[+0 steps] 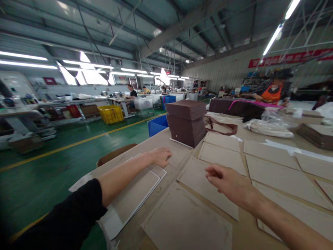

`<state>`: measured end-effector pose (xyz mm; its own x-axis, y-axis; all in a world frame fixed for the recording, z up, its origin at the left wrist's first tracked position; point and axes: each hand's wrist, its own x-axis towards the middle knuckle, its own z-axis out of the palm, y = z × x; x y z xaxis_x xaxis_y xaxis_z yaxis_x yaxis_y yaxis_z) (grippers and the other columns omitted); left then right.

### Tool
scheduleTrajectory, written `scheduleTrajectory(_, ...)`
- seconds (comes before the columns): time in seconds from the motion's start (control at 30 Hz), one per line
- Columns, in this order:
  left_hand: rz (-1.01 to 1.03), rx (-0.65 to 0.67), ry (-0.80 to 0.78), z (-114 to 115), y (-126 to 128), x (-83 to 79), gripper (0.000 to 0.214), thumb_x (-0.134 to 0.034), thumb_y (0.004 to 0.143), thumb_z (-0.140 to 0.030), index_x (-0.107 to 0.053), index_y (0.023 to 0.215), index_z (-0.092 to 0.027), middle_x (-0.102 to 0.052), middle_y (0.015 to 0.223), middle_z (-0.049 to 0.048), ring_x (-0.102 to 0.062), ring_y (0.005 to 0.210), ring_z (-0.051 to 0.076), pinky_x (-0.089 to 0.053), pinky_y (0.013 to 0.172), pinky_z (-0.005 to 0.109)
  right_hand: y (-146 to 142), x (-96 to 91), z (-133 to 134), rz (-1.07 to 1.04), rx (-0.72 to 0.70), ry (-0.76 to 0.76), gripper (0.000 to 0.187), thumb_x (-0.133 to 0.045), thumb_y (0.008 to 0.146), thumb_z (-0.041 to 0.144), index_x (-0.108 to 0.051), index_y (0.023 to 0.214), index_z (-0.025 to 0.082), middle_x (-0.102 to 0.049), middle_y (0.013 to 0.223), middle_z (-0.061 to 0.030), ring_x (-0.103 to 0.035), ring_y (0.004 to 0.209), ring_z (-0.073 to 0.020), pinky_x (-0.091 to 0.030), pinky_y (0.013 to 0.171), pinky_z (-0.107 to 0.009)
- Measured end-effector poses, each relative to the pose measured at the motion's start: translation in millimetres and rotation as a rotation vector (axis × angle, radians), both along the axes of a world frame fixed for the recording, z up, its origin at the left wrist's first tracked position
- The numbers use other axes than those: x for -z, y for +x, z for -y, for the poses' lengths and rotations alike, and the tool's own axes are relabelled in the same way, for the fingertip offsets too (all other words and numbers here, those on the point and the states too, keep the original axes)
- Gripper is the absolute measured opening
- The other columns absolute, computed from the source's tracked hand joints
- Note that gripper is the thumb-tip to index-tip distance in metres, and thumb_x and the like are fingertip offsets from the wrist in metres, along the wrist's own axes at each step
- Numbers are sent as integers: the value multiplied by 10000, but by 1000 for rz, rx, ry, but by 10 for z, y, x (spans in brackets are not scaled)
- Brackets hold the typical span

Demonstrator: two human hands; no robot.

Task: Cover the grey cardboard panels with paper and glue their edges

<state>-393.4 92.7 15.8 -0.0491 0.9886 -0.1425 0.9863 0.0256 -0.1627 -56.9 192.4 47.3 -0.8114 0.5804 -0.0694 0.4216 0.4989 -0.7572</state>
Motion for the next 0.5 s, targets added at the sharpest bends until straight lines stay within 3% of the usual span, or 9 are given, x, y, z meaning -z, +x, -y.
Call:
scheduleTrajectory(0.1, -23, 0, 15, 34, -18, 7, 276, -635, 946, -355, -630, 1140, -160, -635, 1190, 85, -632, 1047, 234, -541, 904, 452, -885, 32, -252, 41, -19, 60, 365, -469, 933, 138, -587, 1278, 161, -670, 1222, -105, -659, 1039, -195, -573, 717, -259)
scheduleTrajectory(0.2, -40, 1, 31, 54, -31, 21, 274, -631, 947, -358, -630, 1138, -162, -636, 1185, 84, -630, 1050, 233, -536, 911, 454, -1501, 172, -486, 106, 14, 147, 317, -548, 973, 164, -572, 1289, 151, -639, 1237, -111, -647, 1044, -217, -570, 820, -357)
scheduleTrajectory(0.3, -52, -1, 40, 61, -33, 33, 277, -628, 948, -361, -627, 1140, -161, -637, 1180, 85, -630, 1044, 232, -538, 905, 450, -1835, 321, -654, 199, 29, 236, 317, -636, 966, 295, -597, 1254, 168, -613, 1248, -97, -625, 1073, -246, -541, 902, -456)
scheduleTrajectory(0.5, -43, 4, 48, 74, -41, 33, 297, -621, 950, -373, -618, 1159, -161, -636, 1177, 85, -631, 1039, 234, -532, 907, 453, -2107, 456, -791, 339, 82, 273, 312, -660, 950, 323, -618, 1213, 162, -606, 1249, -98, -610, 1097, -257, -525, 920, -466)
